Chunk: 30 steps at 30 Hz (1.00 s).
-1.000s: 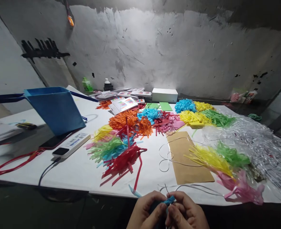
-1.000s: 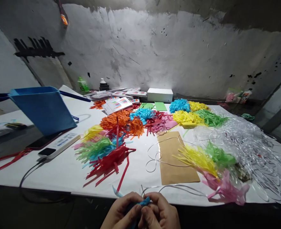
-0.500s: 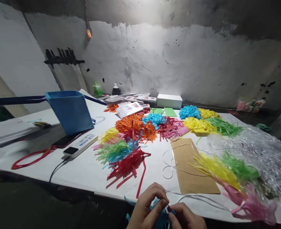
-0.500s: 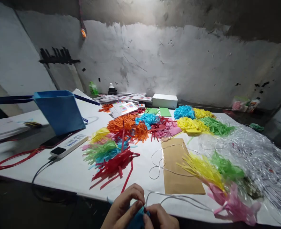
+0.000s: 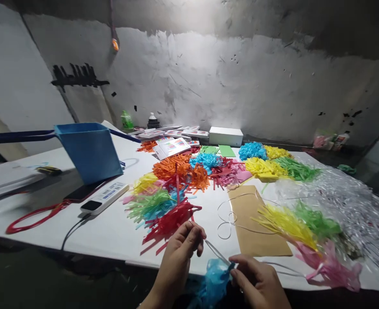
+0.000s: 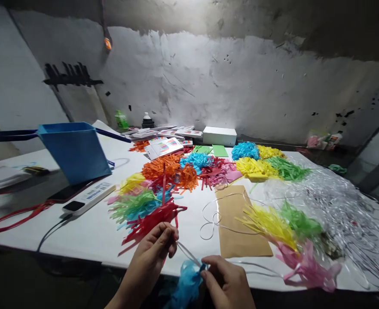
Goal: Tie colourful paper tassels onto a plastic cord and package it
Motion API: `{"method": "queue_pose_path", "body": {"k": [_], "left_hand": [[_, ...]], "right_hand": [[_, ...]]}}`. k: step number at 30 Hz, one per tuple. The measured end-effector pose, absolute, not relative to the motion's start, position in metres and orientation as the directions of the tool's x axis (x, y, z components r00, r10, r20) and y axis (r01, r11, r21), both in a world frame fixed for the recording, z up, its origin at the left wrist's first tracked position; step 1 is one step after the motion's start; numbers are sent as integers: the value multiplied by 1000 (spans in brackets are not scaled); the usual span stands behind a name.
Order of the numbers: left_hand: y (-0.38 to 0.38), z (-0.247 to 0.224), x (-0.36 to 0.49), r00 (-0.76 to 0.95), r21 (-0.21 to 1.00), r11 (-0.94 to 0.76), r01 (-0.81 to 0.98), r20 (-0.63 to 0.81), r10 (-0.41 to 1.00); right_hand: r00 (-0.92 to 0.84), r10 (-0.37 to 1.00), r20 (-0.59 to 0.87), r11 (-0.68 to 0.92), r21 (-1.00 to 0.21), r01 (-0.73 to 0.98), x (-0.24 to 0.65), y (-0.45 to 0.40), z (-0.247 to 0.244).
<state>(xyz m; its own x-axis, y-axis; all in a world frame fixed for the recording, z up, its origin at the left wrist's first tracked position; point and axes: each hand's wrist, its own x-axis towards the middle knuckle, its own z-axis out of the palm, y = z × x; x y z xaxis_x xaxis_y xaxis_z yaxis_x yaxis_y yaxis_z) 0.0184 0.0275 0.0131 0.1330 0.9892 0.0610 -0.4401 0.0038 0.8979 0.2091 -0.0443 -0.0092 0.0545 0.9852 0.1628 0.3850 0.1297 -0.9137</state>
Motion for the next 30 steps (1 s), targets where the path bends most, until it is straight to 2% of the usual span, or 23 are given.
{"method": "queue_pose_path", "body": {"k": [4, 13, 22, 27, 30], "left_hand": [[33, 22, 25, 161, 883, 19, -468, 64, 985], [42, 39, 34, 209, 892, -38, -451, 146, 967], [33, 36, 34, 262, 935, -68, -348, 167, 950], [27, 34, 34, 302, 964, -67, -258, 146, 942], [22, 41, 36, 300, 976, -49, -210, 112, 947]], "right_hand": [[28, 987, 155, 126, -885, 448, 219, -45, -6], [76, 980, 182, 128, -879, 459, 234, -55, -16], [71, 967, 246, 196, -889, 415, 202, -49, 1], [50, 936, 347, 290, -845, 449, 179, -35, 7], [5, 895, 447, 380, -766, 519, 171, -33, 2]]}}
